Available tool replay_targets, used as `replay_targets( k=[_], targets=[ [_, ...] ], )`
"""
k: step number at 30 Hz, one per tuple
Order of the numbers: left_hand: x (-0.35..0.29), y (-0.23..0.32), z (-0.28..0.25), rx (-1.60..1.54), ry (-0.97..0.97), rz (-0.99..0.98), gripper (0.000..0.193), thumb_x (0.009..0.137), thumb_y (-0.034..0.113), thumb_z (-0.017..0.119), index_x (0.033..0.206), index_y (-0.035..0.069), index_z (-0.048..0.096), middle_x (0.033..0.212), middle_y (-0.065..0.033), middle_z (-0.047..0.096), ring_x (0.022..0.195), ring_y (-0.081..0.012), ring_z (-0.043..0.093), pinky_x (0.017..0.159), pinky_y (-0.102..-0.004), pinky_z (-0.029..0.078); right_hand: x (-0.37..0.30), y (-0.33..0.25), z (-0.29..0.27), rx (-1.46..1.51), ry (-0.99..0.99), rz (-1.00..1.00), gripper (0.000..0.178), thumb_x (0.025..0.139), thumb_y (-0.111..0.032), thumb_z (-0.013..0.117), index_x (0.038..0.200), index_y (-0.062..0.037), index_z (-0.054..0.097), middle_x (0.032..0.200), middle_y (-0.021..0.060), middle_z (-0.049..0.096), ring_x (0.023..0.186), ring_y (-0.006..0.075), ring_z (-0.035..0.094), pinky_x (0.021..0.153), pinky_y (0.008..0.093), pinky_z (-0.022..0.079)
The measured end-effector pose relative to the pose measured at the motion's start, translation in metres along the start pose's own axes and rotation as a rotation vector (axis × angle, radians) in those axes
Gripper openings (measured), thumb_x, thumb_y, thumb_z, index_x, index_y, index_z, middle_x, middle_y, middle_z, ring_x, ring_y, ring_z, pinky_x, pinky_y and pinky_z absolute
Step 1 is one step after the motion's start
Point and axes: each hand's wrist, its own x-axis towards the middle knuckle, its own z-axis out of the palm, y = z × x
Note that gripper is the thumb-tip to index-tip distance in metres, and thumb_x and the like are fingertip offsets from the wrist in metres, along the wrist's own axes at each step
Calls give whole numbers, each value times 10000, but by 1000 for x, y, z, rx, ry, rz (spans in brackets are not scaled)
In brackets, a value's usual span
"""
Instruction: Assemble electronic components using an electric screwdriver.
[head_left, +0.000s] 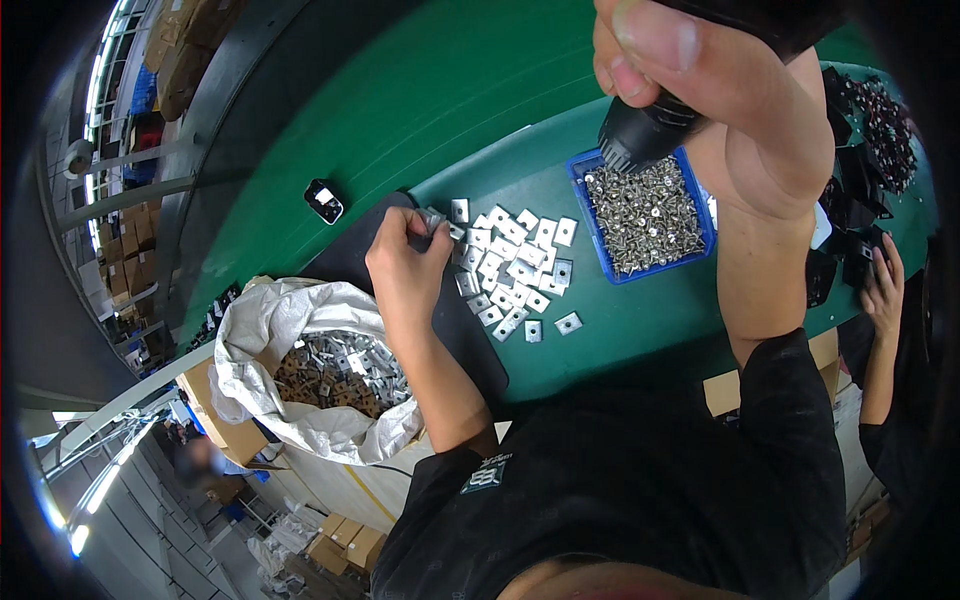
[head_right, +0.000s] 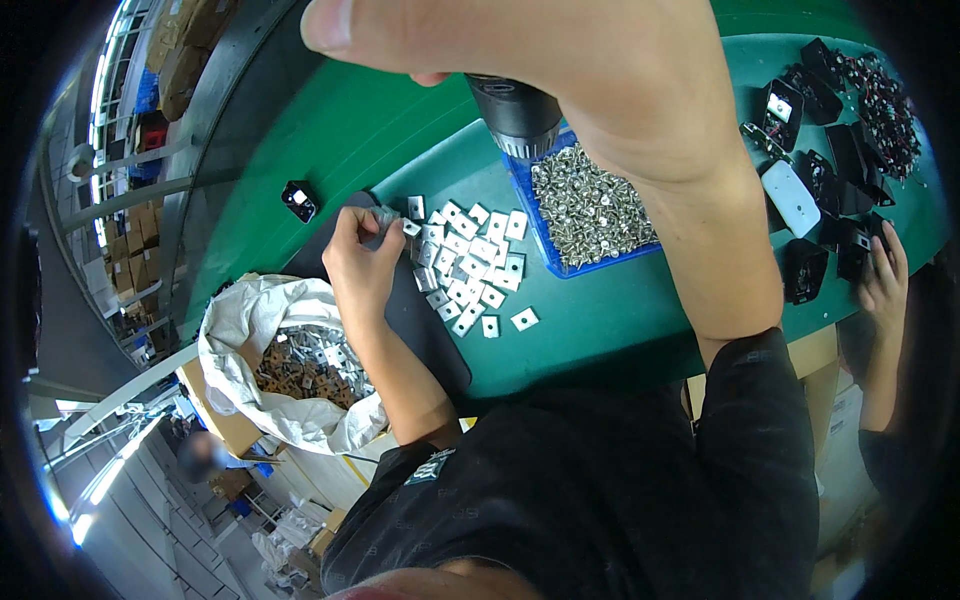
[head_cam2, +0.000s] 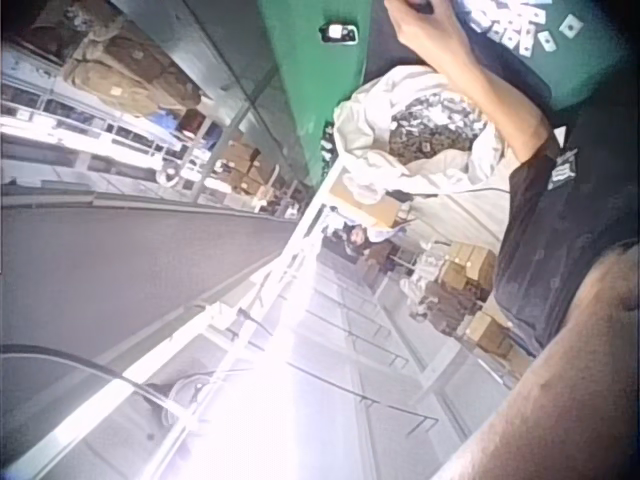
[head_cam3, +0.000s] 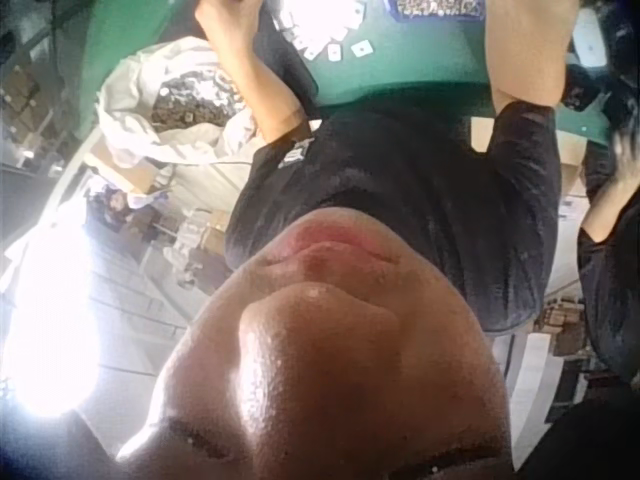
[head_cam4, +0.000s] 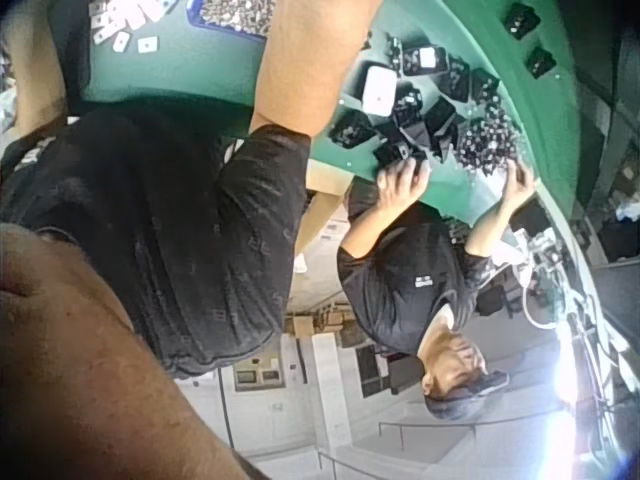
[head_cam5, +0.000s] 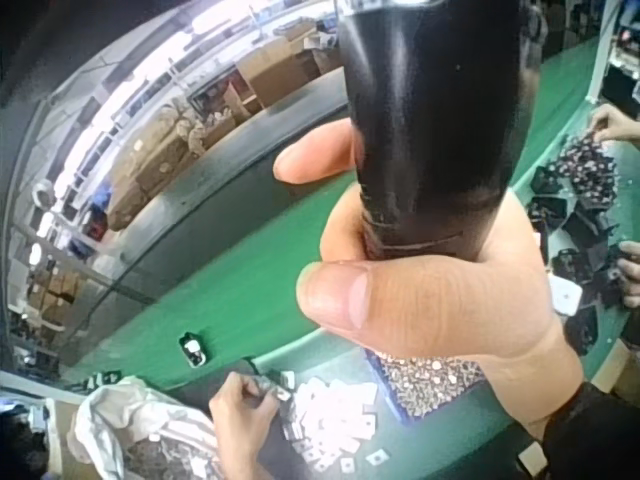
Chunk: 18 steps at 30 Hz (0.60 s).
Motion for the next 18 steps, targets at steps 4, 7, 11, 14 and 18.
replay_targets(
  k=[4, 7, 11, 14, 18],
  targets=[
    [12, 12, 5, 35, -57, -48, 268, 730, 38, 750, 790, -10, 493, 708, -153, 574, 623, -302, 563, 617, -372, 479, -3, -1, -10, 101, -125, 25, 560, 725, -37, 754, 1240, 15, 538, 708, 29, 604, 606, 92, 562, 585, 236, 432],
    [12, 10, 18, 96, -102, -66, 317, 742, 66, 785, 767, 5, 476, 626, -107, 565, 552, -168, 521, 555, -320, 463, -1, -1, -11, 114, -123, 21, 555, 729, -30, 749, 1240, 15, 537, 709, 29, 605, 606, 93, 562, 582, 238, 430],
    [11, 10, 21, 83, -88, -78, 381, 729, 102, 816, 762, 19, 445, 629, -115, 559, 544, -174, 506, 543, -330, 449, 3, -2, -8, 134, -127, 45, 545, 736, -16, 740, 1240, 15, 534, 712, 28, 607, 604, 93, 561, 576, 241, 427],
    [13, 14, 19, 152, -107, -50, 382, 717, 94, 821, 763, 18, 449, 628, -117, 546, 544, -182, 502, 541, -335, 443, 2, -4, -10, 146, -131, 57, 540, 740, -10, 736, 1240, 15, 533, 713, 28, 607, 603, 94, 560, 573, 243, 425],
    [15, 11, 14, 135, -116, -30, 362, 710, 82, 812, 767, 10, 461, 626, -113, 530, 546, -193, 499, 540, -336, 439, -5, -3, -10, 136, -126, 41, 518, 754, -11, 728, 1237, 9, 542, 706, 28, 612, 594, 92, 561, 561, 244, 425]
  ],
)
